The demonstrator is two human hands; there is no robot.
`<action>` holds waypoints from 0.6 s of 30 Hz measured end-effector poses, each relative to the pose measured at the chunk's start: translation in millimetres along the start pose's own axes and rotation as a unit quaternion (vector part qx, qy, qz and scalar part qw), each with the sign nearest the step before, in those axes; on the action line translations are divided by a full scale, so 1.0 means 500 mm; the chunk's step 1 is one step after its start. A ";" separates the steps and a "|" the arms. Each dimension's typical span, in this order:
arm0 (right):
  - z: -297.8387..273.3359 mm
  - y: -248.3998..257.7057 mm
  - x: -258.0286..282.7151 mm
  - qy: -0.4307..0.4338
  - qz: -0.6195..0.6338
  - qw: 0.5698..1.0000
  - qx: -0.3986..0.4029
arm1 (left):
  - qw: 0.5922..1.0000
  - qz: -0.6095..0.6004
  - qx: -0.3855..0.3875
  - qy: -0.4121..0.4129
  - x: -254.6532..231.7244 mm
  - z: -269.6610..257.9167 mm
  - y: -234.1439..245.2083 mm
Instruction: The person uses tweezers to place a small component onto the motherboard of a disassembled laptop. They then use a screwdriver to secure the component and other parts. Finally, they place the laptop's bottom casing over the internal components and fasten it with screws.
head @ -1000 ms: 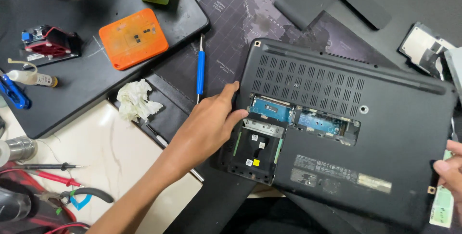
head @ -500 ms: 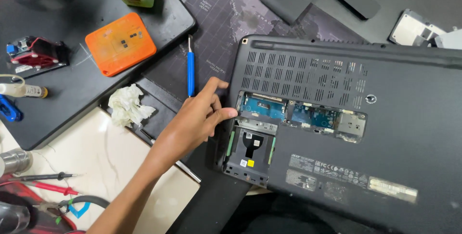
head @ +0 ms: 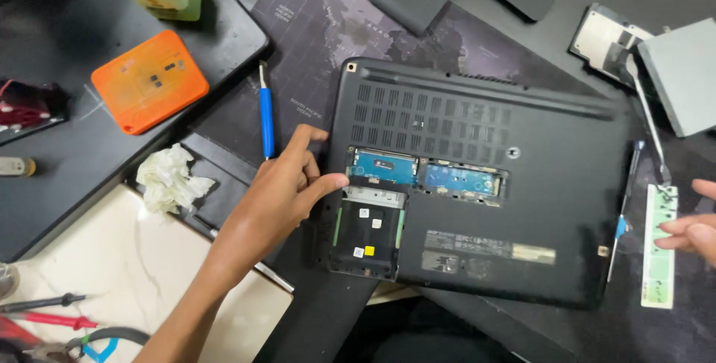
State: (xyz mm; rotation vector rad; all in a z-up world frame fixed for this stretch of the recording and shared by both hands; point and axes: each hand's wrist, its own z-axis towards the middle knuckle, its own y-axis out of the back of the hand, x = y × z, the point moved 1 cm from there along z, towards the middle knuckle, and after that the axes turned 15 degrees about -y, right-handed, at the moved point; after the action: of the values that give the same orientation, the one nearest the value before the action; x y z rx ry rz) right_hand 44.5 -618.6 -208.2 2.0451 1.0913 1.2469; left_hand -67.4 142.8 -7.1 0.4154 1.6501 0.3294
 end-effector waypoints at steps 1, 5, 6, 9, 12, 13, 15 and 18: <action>-0.031 0.002 0.052 -0.005 0.000 1.000 -0.005 | 1.000 -0.002 0.005 -0.004 -0.005 0.001 0.000; -0.170 -0.006 0.352 -0.020 0.032 0.998 -0.056 | 0.999 0.006 0.008 0.046 -0.022 0.006 0.002; -0.236 -0.006 0.440 -0.015 0.008 0.997 -0.079 | 0.998 0.006 0.005 0.065 -0.025 0.007 0.001; -0.335 -0.034 0.599 0.042 0.084 0.992 -0.085 | 0.996 0.052 -0.007 0.076 -0.043 0.004 -0.005; -0.396 -0.075 0.711 0.108 0.018 0.983 -0.146 | 0.988 0.148 -0.043 -0.007 -0.051 -0.012 -0.026; -0.405 -0.084 0.724 0.103 0.020 0.983 -0.151 | 0.988 0.148 -0.039 -0.012 -0.050 -0.011 -0.033; -0.421 -0.107 0.755 0.165 -0.086 0.969 -0.162 | 0.968 0.205 -0.063 -0.128 -0.052 -0.015 -0.042; -0.398 -0.095 0.754 0.214 -0.121 0.956 -0.163 | 0.956 0.210 -0.061 -0.194 -0.031 0.009 -0.047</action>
State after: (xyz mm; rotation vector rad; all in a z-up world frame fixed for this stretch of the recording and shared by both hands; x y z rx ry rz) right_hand -53.2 -275.4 29.9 1.3867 1.1852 1.6556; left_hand -63.4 114.5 -4.5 0.6926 1.1418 0.6224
